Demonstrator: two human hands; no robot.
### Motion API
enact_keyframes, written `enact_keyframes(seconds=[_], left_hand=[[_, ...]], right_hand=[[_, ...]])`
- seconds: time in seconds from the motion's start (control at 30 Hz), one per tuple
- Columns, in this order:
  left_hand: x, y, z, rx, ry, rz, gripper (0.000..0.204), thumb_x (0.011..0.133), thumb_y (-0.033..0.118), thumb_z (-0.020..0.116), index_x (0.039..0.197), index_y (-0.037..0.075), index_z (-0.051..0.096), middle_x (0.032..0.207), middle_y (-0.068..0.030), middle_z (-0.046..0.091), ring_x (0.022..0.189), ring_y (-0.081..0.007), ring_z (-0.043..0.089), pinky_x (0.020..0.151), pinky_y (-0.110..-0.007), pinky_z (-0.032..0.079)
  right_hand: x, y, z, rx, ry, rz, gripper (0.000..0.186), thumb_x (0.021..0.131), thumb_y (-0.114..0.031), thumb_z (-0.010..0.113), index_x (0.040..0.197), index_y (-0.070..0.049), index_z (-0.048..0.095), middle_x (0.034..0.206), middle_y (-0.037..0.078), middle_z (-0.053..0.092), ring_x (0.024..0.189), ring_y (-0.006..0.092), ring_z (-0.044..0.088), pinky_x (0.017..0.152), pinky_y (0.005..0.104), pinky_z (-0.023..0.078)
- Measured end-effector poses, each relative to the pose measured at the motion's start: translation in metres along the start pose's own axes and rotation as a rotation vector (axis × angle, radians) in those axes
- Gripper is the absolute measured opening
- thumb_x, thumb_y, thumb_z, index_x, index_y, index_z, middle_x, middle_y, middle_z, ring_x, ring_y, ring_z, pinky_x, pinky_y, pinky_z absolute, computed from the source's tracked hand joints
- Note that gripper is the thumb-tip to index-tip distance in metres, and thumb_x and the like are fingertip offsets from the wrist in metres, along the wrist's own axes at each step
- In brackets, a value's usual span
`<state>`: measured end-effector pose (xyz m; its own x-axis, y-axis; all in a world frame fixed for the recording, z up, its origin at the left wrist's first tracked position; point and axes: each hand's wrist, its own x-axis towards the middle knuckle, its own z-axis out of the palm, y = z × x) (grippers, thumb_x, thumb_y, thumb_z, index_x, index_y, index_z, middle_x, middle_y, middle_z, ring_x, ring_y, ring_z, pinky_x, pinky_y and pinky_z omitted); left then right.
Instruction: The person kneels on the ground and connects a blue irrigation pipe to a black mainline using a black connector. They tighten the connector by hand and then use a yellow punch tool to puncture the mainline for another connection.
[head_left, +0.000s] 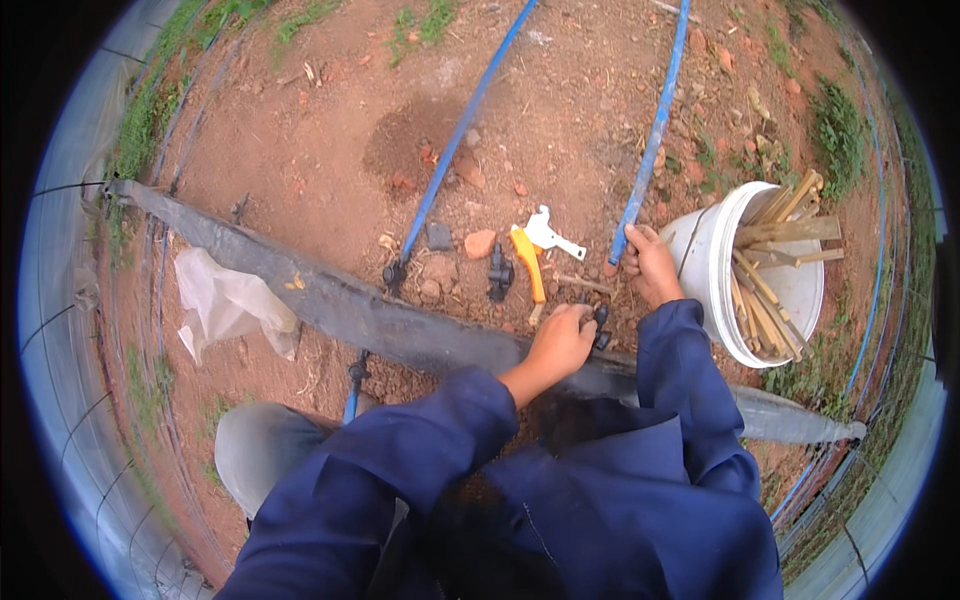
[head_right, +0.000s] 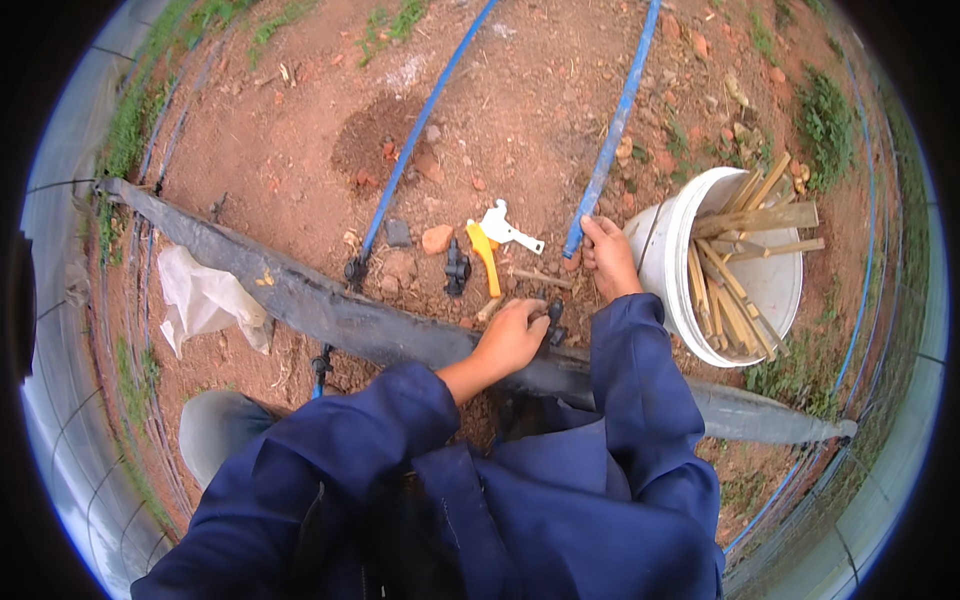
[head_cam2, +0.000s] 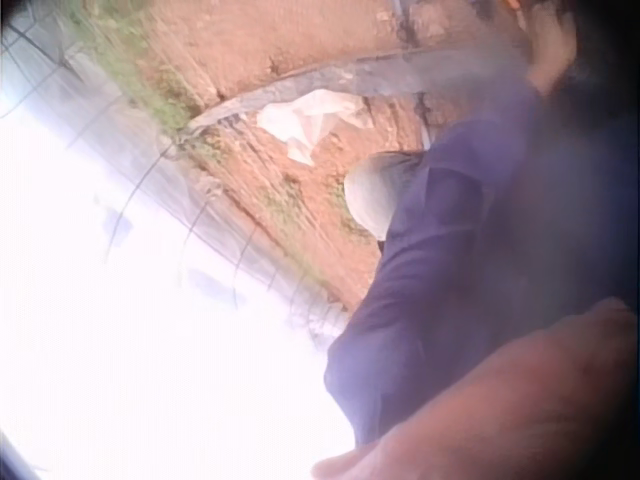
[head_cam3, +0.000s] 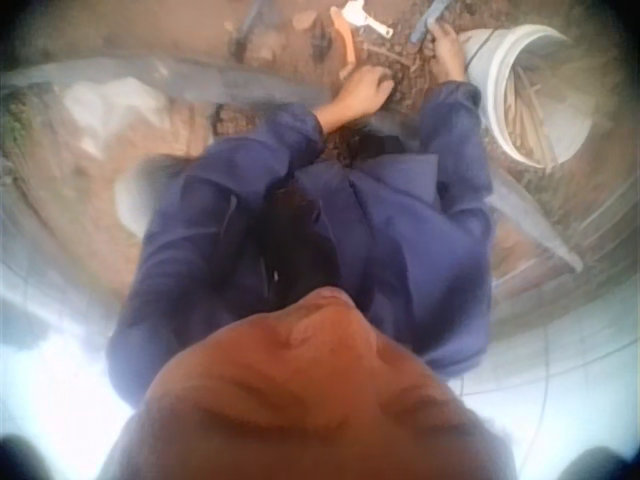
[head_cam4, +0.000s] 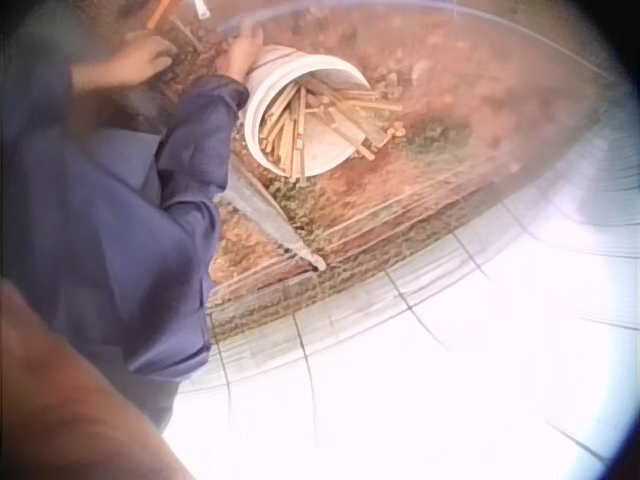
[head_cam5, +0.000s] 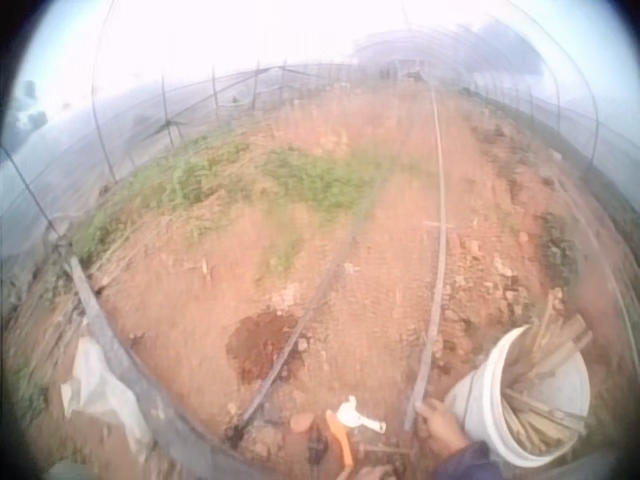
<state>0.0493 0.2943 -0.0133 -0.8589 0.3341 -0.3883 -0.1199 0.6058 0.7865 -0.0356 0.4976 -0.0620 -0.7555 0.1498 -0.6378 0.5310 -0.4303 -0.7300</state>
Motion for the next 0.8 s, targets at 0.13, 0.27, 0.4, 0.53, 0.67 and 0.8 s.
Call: enact_keyframes(seconds=[0.13, 0.27, 0.4, 0.53, 0.67, 0.8], left_hand=[[0.006, 0.001, 0.003, -0.141, -0.144, -0.153, 0.049, 0.09, 0.03, 0.069, 0.125, -0.005, 0.062, 0.11, -0.0236, 0.071, 0.101, -0.0359, 0.069, 0.091, -0.042, 0.053], [0.014, -0.002, 0.0, -0.258, -0.221, -0.216, 0.06, 0.09, 0.031, 0.071, 0.133, -0.006, 0.056, 0.114, -0.0241, 0.07, 0.102, -0.0301, 0.07, 0.09, -0.038, 0.053], [0.017, -0.002, 0.009, -0.361, -0.08, -0.23, 0.055, 0.088, 0.029, 0.077, 0.126, -0.006, 0.057, 0.103, -0.0192, 0.07, 0.097, -0.024, 0.068, 0.086, -0.037, 0.054], [0.025, -0.01, 0.019, -0.321, -0.146, -0.273, 0.052, 0.092, 0.03, 0.074, 0.127, -0.005, 0.058, 0.109, -0.0187, 0.068, 0.1, -0.0209, 0.065, 0.088, -0.035, 0.052], [0.024, -0.019, 0.022, -0.519, -0.168, -0.182, 0.057, 0.099, 0.036, 0.064, 0.136, -0.005, 0.054, 0.115, -0.0179, 0.066, 0.103, -0.0195, 0.064, 0.092, -0.034, 0.05], [0.021, -0.016, 0.02, -0.574, -0.197, -0.272, 0.058, 0.101, 0.037, 0.062, 0.139, -0.005, 0.052, 0.116, -0.0165, 0.066, 0.106, -0.0205, 0.062, 0.093, -0.034, 0.049]], right_hand=[[-0.015, 0.004, 0.001, 0.02, -0.046, -0.045, 0.019, 0.102, -0.026, 0.062, 0.091, -0.014, 0.051, 0.068, -0.006, 0.044, 0.049, 0.0041, 0.035, 0.043, 0.0213, 0.025], [-0.032, 0.019, -0.007, -0.015, 0.035, 0.011, 0.02, 0.103, -0.026, 0.059, 0.093, -0.011, 0.052, 0.065, -0.005, 0.043, 0.048, 0.0048, 0.034, 0.043, 0.0223, 0.025], [-0.04, 0.032, -0.014, -0.007, 0.016, -0.022, 0.018, 0.104, -0.026, 0.058, 0.096, -0.011, 0.054, 0.065, -0.007, 0.042, 0.048, 0.0033, 0.032, 0.043, 0.0225, 0.024], [-0.041, 0.033, -0.016, 0.018, -0.025, -0.06, 0.018, 0.104, -0.027, 0.058, 0.098, -0.01, 0.055, 0.066, -0.007, 0.042, 0.049, 0.0026, 0.033, 0.044, 0.0223, 0.024], [-0.048, 0.032, -0.015, 0.028, -0.039, -0.051, 0.018, 0.104, -0.026, 0.058, 0.099, -0.01, 0.056, 0.066, -0.007, 0.042, 0.051, 0.0025, 0.033, 0.045, 0.0219, 0.025], [-0.052, 0.034, -0.012, 0.011, -0.05, -0.064, 0.017, 0.104, -0.026, 0.057, 0.1, -0.009, 0.058, 0.066, -0.007, 0.042, 0.052, 0.0027, 0.033, 0.044, 0.0222, 0.024]])
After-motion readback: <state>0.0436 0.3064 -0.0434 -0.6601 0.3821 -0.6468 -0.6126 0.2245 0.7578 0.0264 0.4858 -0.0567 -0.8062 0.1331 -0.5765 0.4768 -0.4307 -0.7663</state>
